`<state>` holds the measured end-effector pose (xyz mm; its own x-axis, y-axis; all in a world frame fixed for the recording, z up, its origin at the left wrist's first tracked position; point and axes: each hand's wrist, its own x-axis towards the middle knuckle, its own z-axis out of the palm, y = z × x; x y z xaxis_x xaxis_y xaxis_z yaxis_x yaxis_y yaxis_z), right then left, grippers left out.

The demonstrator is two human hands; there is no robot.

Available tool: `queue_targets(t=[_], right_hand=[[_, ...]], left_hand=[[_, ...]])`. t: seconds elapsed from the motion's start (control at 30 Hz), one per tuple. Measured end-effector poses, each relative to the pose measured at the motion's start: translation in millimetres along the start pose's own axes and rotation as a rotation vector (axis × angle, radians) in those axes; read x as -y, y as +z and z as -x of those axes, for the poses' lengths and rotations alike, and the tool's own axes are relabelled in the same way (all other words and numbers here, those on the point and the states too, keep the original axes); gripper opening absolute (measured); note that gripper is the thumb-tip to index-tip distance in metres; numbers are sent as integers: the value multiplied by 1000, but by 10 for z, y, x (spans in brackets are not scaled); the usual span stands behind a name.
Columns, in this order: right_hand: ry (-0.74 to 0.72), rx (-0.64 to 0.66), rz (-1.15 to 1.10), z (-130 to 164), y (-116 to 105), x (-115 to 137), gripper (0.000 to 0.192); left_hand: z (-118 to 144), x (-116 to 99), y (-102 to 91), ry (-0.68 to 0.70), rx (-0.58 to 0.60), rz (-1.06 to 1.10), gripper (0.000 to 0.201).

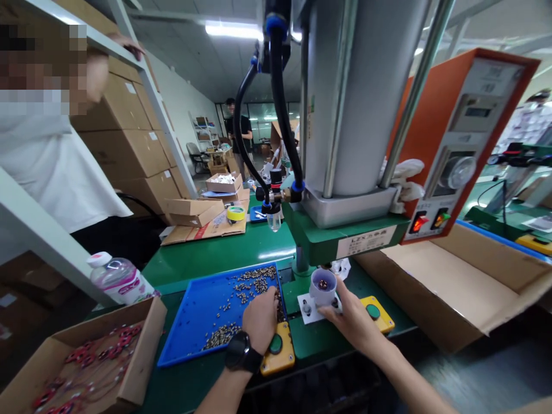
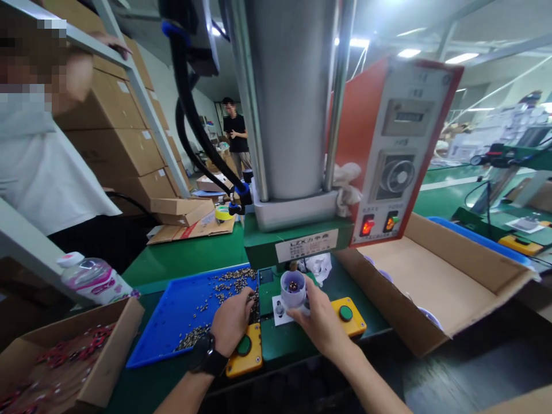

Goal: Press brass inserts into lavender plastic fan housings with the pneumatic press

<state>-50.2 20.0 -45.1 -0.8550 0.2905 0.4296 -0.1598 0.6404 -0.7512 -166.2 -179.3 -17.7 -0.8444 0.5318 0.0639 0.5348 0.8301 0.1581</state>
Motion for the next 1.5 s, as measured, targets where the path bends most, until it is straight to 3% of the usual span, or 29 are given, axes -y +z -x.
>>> queue_targets(t=[0.07,0.17,0.3,0.5,0.67,0.83,0.93,1.03,1.2,1.4,1.5], right_hand=[[42,-110,112,160,-56,-89,52],[67,-254,285,409,-182,-284,32],[-63,-272,441,642,-217,-472,19],[-94,-386,537,749,-125,-569,33],[-162,-370,639,746,-126,-633,43],[-98,-355,512,729,-207,-565,40],[32,-413,353,646,-268,-392,39],[57,-384,226,482,-258,-193,40],[35,-178,187,303,-123,-101,41],[109,-230,61,308,-134,-116,40],[64,-180,-41,145,-108,12,56]], left_hand=[[118,-18,-79,-1,-24,22,23],[422,-49,-135,44,-39,93,27],[781,4,-24,83,-30,126,30],[900,125,168,74,-16,55,34],[884,-20,58,62,57,-15,37],[796,-65,-142,23,50,83,28],[716,-48,-253,13,-55,238,21],[653,-108,-309,68,-141,370,19],[634,-244,-284,92,-107,446,19],[586,-247,-328,46,-78,480,20],[441,-345,-446,76,-123,475,18]])
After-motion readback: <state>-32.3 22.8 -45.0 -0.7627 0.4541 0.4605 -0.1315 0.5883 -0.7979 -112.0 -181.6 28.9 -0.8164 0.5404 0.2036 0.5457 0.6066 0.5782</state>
